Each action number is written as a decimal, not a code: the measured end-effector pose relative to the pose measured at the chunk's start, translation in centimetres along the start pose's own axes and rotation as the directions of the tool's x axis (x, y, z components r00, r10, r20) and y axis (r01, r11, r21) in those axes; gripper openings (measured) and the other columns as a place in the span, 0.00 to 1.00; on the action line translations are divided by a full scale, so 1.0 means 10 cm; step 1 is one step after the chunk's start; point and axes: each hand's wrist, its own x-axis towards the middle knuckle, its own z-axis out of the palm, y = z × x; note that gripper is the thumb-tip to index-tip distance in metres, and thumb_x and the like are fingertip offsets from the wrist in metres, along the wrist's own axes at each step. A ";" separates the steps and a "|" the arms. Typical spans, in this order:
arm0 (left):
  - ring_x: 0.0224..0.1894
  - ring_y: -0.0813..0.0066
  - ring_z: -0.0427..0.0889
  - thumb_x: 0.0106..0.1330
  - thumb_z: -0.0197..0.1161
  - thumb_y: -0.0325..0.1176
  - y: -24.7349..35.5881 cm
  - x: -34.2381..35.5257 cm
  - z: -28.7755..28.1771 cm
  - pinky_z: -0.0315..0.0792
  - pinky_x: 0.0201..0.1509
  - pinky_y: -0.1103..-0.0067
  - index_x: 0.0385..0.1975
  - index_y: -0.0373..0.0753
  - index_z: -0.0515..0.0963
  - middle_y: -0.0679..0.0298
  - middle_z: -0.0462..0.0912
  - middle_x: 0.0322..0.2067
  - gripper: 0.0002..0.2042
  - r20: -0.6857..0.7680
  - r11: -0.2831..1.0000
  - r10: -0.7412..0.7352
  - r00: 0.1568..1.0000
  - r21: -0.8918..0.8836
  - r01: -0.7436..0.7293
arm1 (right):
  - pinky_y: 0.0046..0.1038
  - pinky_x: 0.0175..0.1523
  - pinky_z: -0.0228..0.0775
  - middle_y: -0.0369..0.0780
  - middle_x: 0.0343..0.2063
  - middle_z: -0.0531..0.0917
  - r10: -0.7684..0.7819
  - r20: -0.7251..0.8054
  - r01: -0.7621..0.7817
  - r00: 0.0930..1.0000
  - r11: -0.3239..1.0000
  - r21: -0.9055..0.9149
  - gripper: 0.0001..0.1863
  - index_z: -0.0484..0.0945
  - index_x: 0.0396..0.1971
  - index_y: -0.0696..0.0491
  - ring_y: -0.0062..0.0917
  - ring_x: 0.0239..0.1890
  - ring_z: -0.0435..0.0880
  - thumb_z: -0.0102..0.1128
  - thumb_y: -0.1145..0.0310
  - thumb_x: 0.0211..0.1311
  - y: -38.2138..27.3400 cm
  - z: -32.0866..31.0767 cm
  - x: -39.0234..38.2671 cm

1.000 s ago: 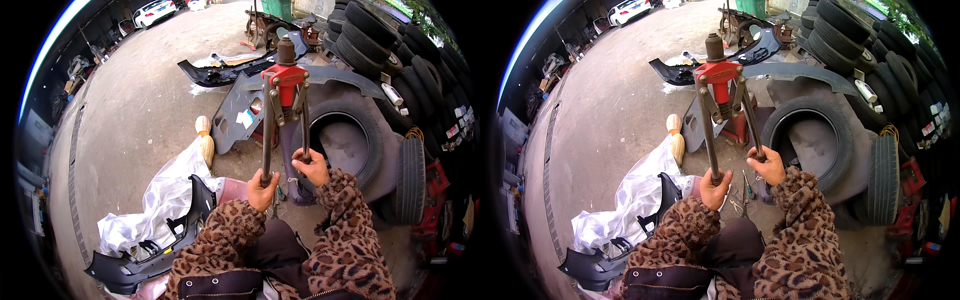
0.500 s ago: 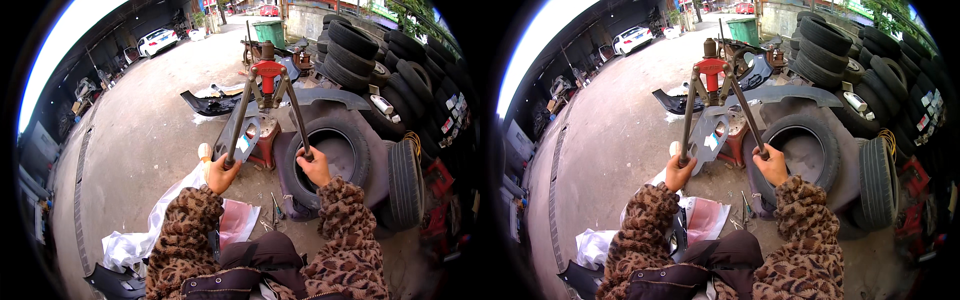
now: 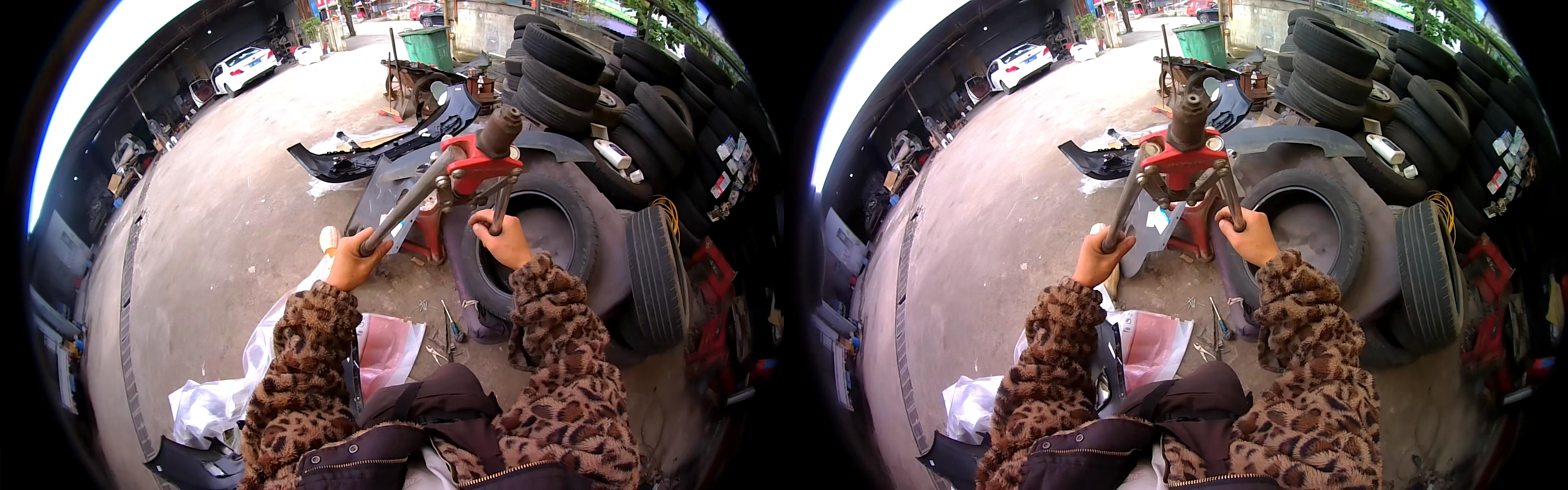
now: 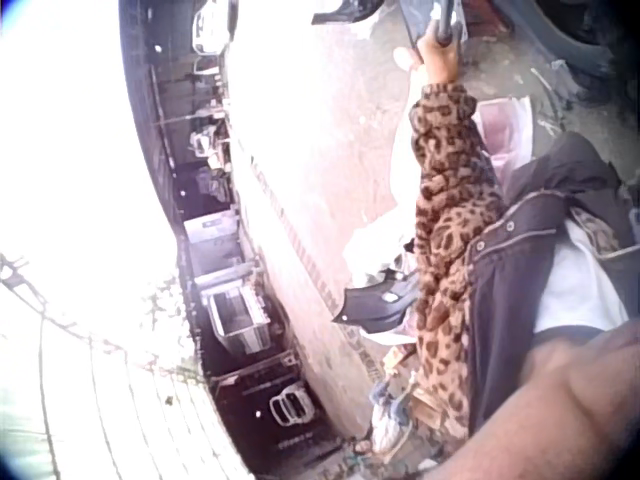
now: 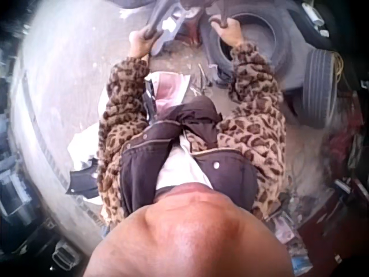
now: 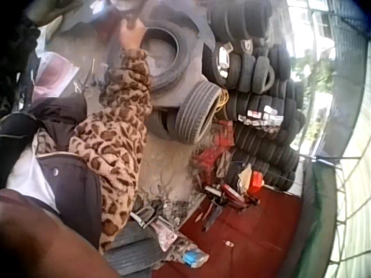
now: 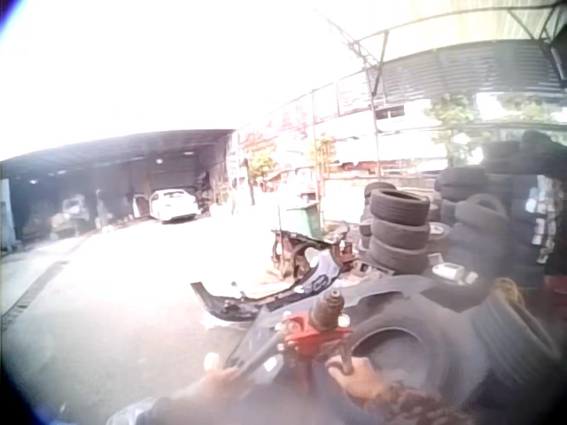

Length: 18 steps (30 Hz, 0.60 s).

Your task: The person uses a red rivet gun to install fasteners into a black car bumper. They handle small metal rivets and a pair of pliers, then repeatedly position the rivet gun and squeeze the handles to secure the fasteners along the bumper edge.

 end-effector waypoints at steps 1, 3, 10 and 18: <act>0.24 0.83 0.60 0.67 0.70 0.34 0.01 -0.09 -0.01 0.58 0.26 0.79 0.28 0.34 0.73 0.70 0.64 0.18 0.13 -0.040 1.000 0.001 0.999 0.001 -0.001 | 0.25 0.37 0.71 0.39 0.22 0.80 -0.002 -0.015 0.002 1.000 1.000 -0.012 0.06 0.82 0.37 0.58 0.18 0.27 0.77 0.63 0.73 0.61 -0.02 0.05 -0.03; 0.24 0.83 0.59 0.67 0.70 0.34 -0.06 -0.19 -0.08 0.58 0.26 0.79 0.27 0.34 0.73 0.70 0.63 0.18 0.13 -0.030 0.999 -0.054 0.998 -0.002 0.054 | 0.25 0.36 0.71 0.40 0.22 0.80 -0.003 -0.038 0.002 0.999 0.999 -0.034 0.06 0.82 0.37 0.58 0.19 0.26 0.77 0.63 0.73 0.61 -0.04 0.06 -0.07; 0.24 0.80 0.61 0.65 0.71 0.31 -0.19 -0.32 -0.08 0.60 0.26 0.77 0.27 0.33 0.73 0.66 0.63 0.18 0.12 -0.010 0.998 -0.053 0.999 0.035 0.053 | 0.26 0.35 0.71 0.44 0.22 0.80 -0.031 -0.038 0.025 0.999 0.990 -0.139 0.07 0.81 0.38 0.59 0.21 0.25 0.77 0.64 0.74 0.60 -0.08 -0.04 -0.13; 0.24 0.81 0.64 0.66 0.70 0.32 0.00 -0.21 -0.04 0.63 0.27 0.78 0.29 0.33 0.75 0.64 0.67 0.17 0.11 0.055 0.997 -0.071 0.996 0.025 0.070 | 0.26 0.33 0.69 0.42 0.19 0.77 -0.007 0.040 0.013 0.999 0.988 -0.157 0.06 0.81 0.36 0.59 0.20 0.23 0.77 0.61 0.74 0.61 -0.19 -0.09 -0.10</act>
